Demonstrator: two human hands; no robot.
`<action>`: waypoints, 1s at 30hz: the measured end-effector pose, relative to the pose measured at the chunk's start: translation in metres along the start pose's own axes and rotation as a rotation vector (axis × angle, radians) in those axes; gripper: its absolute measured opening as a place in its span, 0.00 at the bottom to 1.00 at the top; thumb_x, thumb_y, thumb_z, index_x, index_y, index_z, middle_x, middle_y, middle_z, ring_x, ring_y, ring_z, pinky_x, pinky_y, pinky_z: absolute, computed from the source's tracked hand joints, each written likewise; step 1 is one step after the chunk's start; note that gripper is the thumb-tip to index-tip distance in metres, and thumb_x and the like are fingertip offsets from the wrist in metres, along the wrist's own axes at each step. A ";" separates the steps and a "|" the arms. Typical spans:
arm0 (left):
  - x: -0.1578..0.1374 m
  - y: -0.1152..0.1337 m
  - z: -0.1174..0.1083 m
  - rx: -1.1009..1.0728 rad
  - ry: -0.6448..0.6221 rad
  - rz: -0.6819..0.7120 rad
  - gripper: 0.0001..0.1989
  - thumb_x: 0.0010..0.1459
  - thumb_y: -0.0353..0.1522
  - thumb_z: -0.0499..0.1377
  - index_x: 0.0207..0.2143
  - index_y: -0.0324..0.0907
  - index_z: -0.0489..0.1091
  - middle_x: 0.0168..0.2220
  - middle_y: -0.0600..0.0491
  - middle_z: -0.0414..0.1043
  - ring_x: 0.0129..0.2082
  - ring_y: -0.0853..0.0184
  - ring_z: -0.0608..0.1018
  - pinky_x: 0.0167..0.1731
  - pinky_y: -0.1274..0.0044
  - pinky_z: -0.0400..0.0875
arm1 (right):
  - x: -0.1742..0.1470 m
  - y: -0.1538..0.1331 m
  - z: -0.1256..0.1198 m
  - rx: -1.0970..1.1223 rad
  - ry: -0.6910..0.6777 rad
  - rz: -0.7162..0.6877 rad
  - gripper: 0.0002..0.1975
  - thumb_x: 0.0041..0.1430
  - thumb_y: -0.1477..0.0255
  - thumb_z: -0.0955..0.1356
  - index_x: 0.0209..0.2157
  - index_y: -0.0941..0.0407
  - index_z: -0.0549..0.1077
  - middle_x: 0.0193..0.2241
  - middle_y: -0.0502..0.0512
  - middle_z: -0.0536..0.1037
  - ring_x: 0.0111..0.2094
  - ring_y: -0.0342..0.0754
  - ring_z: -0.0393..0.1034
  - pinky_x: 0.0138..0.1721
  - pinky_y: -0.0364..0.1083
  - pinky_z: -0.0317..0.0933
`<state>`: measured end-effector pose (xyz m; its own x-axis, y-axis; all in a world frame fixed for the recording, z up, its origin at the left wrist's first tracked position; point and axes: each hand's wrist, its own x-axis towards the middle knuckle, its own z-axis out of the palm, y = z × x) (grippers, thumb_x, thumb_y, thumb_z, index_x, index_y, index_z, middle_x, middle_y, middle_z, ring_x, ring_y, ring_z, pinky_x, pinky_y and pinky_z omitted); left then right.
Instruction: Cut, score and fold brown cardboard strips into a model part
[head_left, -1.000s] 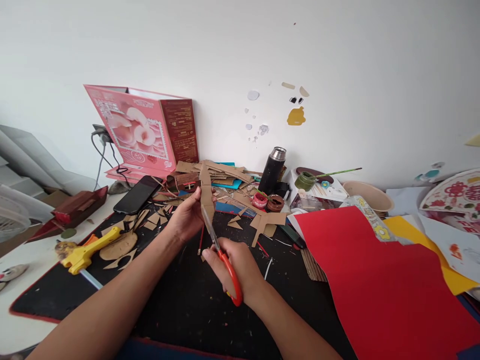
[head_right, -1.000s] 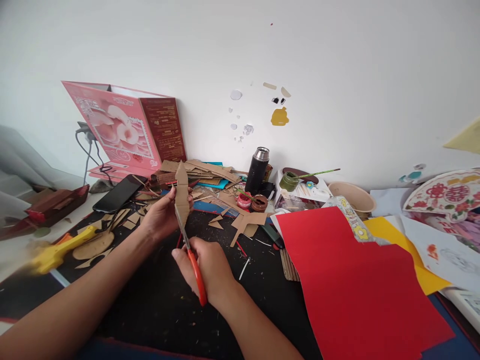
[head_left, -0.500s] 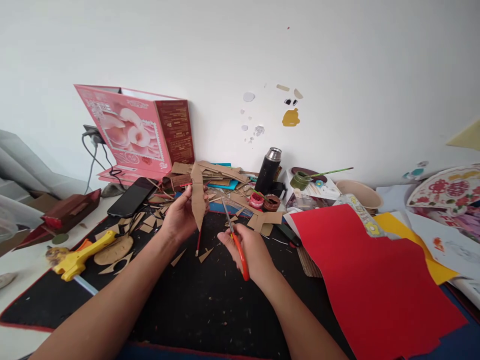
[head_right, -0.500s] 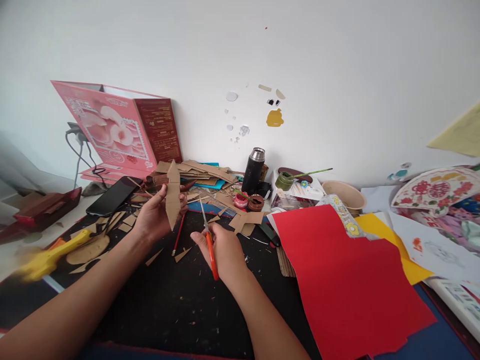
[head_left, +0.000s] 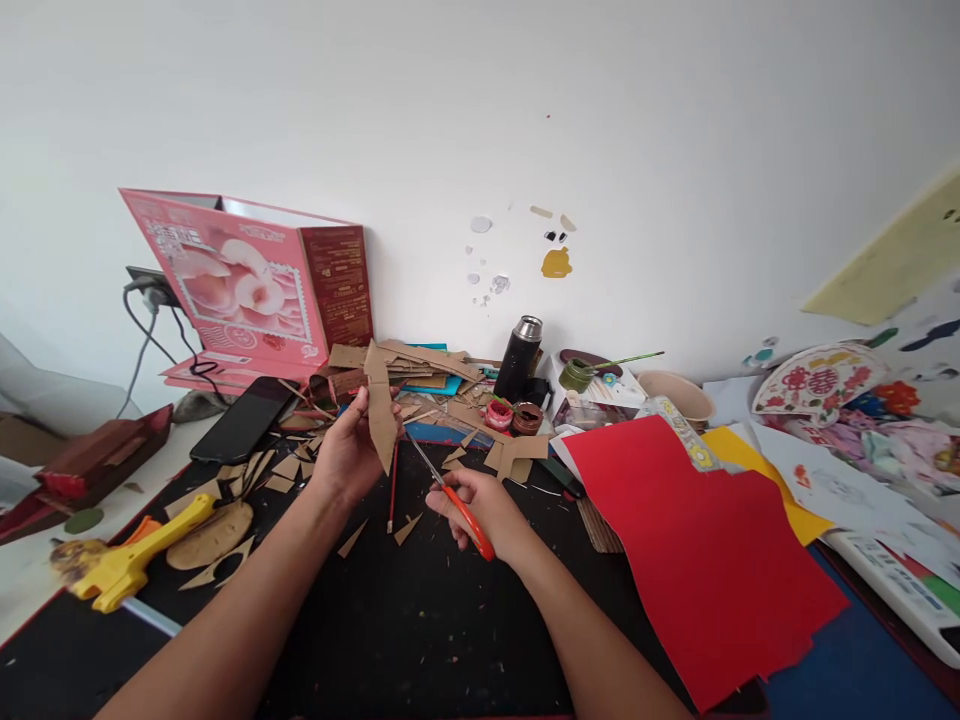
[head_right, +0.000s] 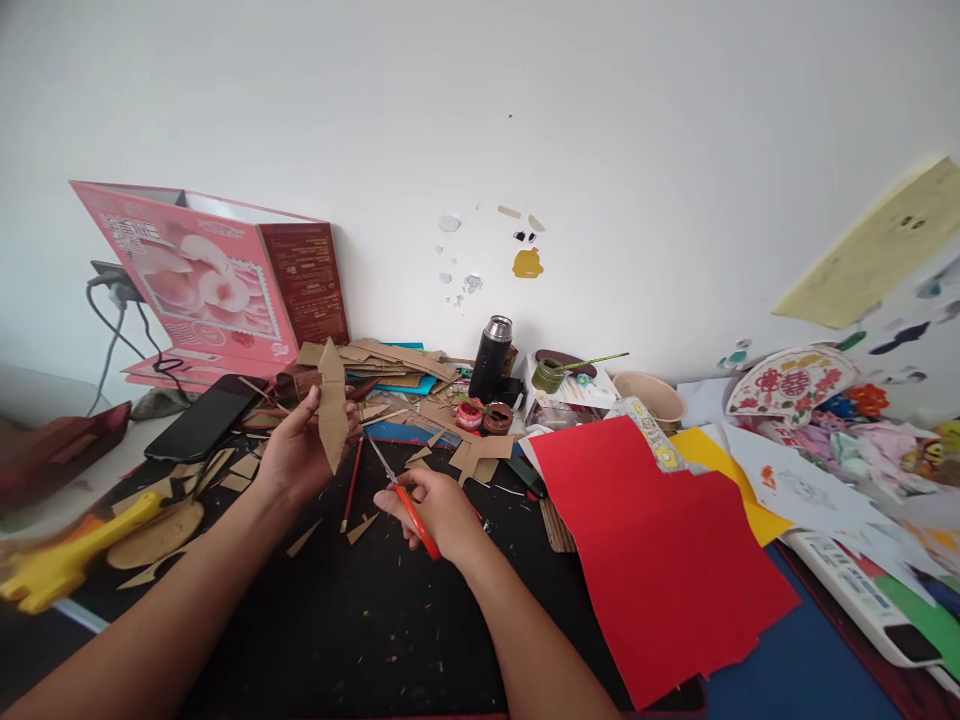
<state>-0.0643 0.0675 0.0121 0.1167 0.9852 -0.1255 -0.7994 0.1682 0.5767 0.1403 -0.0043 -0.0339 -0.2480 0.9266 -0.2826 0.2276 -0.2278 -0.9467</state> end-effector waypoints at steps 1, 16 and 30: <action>0.000 0.001 -0.001 -0.007 -0.007 0.007 0.16 0.72 0.39 0.62 0.42 0.34 0.81 0.29 0.47 0.80 0.26 0.67 0.79 0.27 0.78 0.76 | 0.003 0.002 0.000 0.018 0.004 0.013 0.32 0.52 0.43 0.80 0.43 0.55 0.77 0.16 0.41 0.71 0.14 0.43 0.64 0.18 0.42 0.61; -0.006 -0.006 0.006 -0.025 -0.003 -0.060 0.11 0.71 0.35 0.63 0.42 0.37 0.81 0.31 0.49 0.81 0.29 0.65 0.83 0.30 0.77 0.80 | -0.028 -0.045 0.003 -0.581 0.089 0.015 0.22 0.64 0.48 0.76 0.43 0.53 0.81 0.25 0.50 0.81 0.26 0.49 0.77 0.30 0.43 0.60; -0.003 -0.019 0.001 0.037 -0.094 -0.101 0.08 0.65 0.35 0.68 0.40 0.38 0.80 0.30 0.49 0.84 0.29 0.62 0.85 0.31 0.76 0.80 | -0.047 -0.060 -0.008 -0.604 0.064 -0.159 0.11 0.69 0.61 0.73 0.45 0.53 0.84 0.32 0.54 0.86 0.29 0.49 0.79 0.29 0.43 0.61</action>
<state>-0.0486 0.0616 0.0025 0.2516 0.9616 -0.1096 -0.7589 0.2662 0.5943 0.1462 -0.0320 0.0374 -0.2702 0.9556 -0.1177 0.6890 0.1065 -0.7169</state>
